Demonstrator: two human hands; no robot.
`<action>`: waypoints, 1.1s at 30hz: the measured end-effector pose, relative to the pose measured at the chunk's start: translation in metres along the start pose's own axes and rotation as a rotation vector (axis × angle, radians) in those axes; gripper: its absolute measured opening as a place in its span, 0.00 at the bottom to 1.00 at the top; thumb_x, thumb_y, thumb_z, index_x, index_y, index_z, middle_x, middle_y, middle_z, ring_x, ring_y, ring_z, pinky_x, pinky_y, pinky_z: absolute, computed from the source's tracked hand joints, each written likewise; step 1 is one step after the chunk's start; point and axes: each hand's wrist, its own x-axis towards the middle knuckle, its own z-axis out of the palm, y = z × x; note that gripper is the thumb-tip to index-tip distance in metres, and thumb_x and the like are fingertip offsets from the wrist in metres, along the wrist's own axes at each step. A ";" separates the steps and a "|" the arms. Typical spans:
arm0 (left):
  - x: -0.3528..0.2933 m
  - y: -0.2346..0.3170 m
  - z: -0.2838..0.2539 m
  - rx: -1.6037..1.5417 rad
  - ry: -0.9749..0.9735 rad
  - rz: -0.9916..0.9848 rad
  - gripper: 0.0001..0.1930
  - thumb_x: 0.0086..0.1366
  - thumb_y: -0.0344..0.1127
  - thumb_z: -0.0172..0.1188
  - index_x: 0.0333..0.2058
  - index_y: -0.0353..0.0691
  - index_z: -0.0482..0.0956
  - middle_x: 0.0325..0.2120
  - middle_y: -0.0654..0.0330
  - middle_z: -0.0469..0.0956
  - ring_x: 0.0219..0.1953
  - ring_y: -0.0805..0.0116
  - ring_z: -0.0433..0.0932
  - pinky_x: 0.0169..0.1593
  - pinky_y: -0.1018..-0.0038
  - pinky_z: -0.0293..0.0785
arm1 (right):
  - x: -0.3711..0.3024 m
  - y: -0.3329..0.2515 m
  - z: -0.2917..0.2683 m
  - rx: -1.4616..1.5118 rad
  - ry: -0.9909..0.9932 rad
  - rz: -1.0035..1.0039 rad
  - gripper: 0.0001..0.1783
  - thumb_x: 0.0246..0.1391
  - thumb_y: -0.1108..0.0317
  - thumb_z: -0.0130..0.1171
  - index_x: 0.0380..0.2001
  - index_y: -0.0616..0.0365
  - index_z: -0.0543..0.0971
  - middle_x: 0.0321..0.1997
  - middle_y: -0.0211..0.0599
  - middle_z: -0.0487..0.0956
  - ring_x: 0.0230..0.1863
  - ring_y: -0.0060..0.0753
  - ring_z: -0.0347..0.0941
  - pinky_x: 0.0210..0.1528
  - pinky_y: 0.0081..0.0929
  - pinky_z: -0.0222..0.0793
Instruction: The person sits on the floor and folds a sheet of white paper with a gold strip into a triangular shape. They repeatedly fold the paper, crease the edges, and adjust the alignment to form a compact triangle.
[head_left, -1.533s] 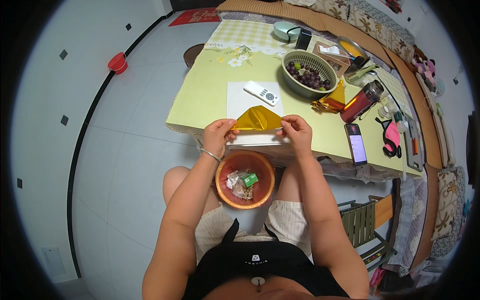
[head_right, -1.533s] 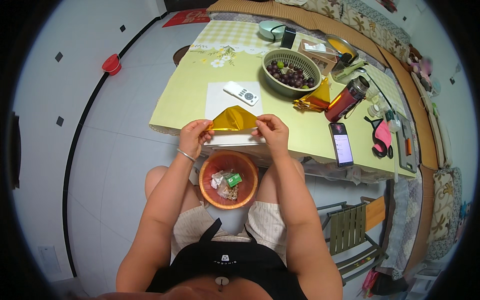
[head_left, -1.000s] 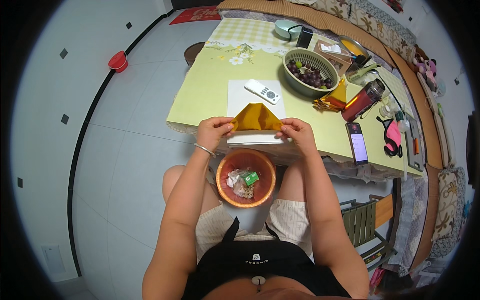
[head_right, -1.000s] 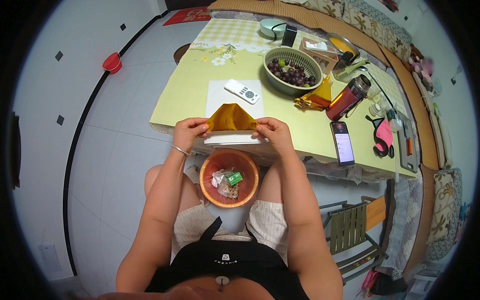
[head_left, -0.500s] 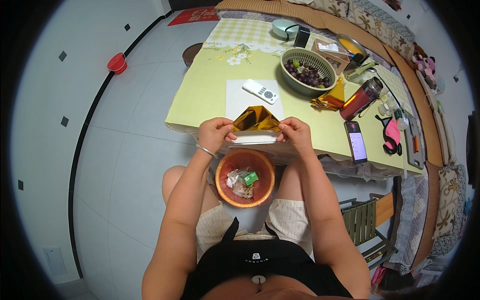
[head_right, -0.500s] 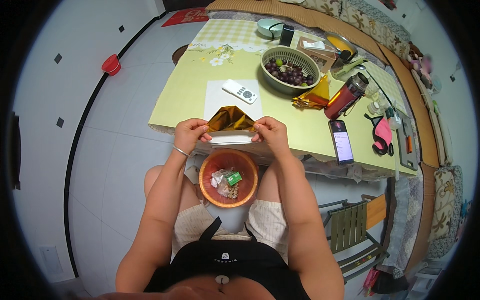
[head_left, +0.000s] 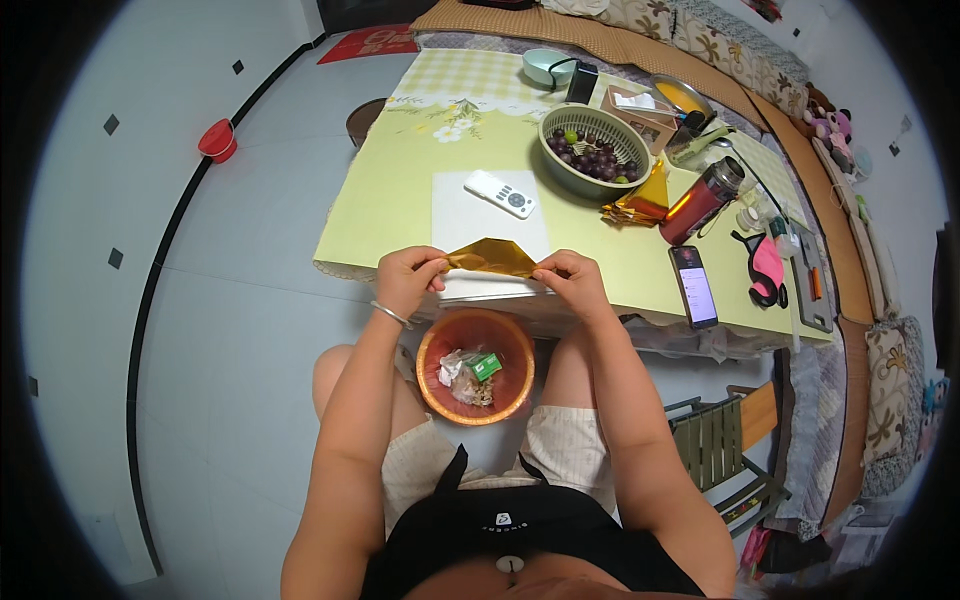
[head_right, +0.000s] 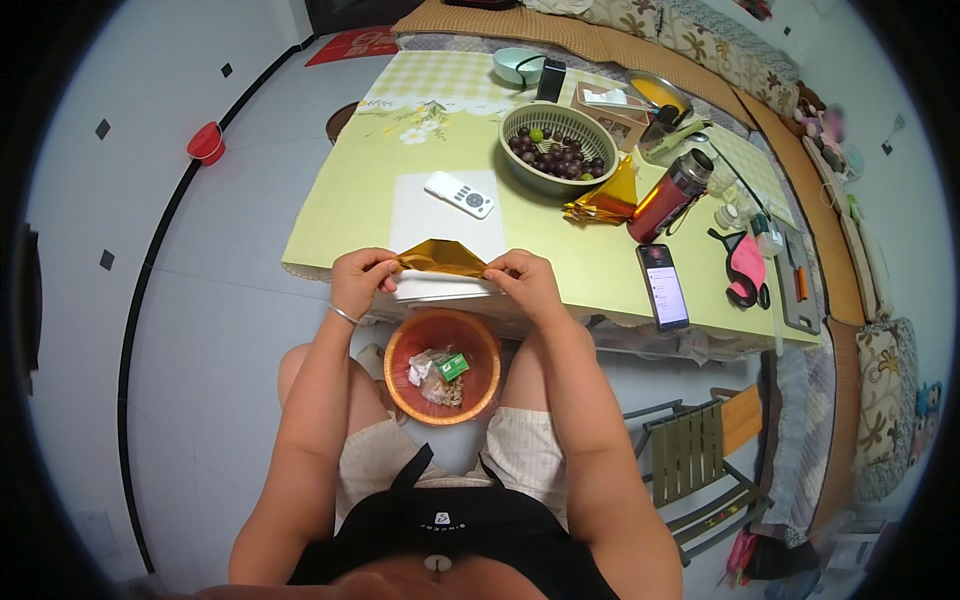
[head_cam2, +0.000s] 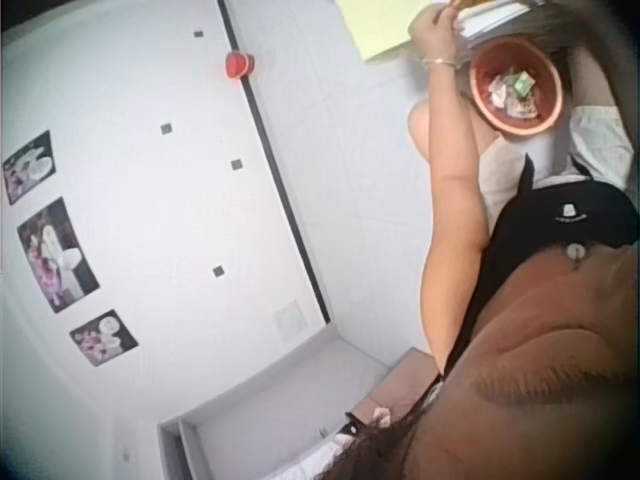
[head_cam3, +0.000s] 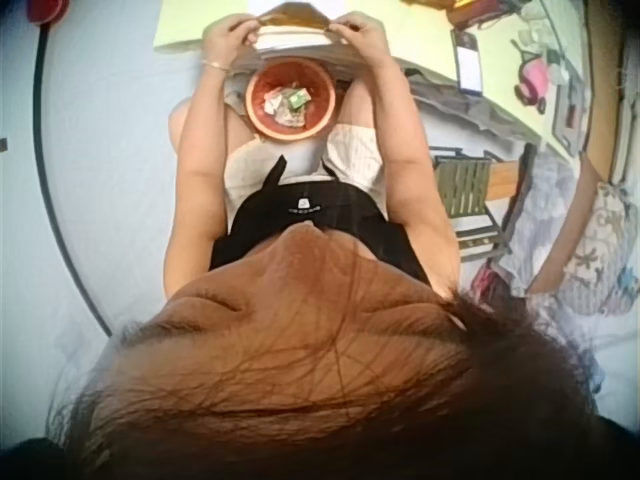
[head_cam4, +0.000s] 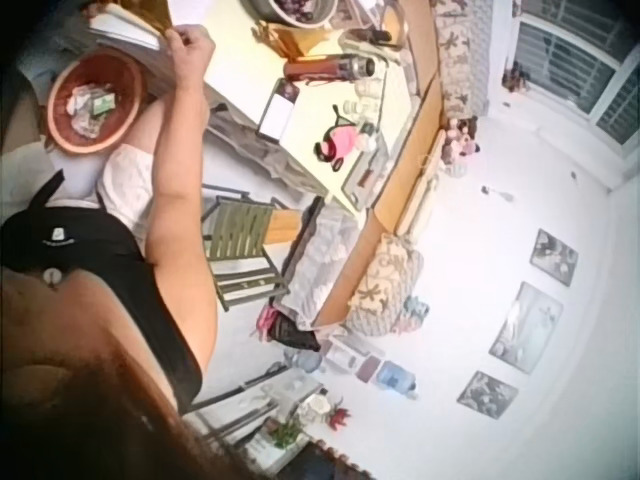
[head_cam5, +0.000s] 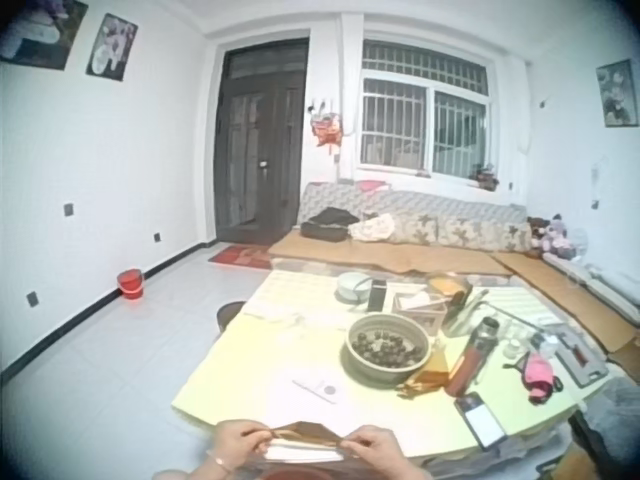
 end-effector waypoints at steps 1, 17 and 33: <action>0.000 0.005 0.003 -0.046 0.007 0.008 0.09 0.64 0.24 0.61 0.43 0.30 0.82 0.28 0.60 0.82 0.21 0.77 0.78 0.26 0.82 0.76 | 0.000 0.002 0.000 0.036 0.022 0.000 0.05 0.51 0.72 0.68 0.31 0.61 0.85 0.28 0.28 0.79 0.28 0.17 0.69 0.32 0.18 0.66; 0.007 0.000 0.015 -0.003 0.050 0.037 0.11 0.63 0.29 0.65 0.42 0.29 0.83 0.27 0.61 0.81 0.26 0.78 0.79 0.31 0.80 0.79 | 0.068 0.028 -0.084 1.180 0.942 0.391 0.06 0.61 0.68 0.62 0.33 0.54 0.75 0.25 0.28 0.75 0.20 0.20 0.68 0.19 0.13 0.62; 0.014 0.000 0.004 -0.008 0.084 0.048 0.08 0.62 0.27 0.65 0.40 0.31 0.83 0.24 0.62 0.81 0.24 0.77 0.79 0.28 0.80 0.77 | 0.105 0.053 -0.112 1.076 1.120 0.501 0.06 0.63 0.69 0.59 0.32 0.58 0.75 0.22 0.31 0.77 0.17 0.21 0.70 0.17 0.15 0.67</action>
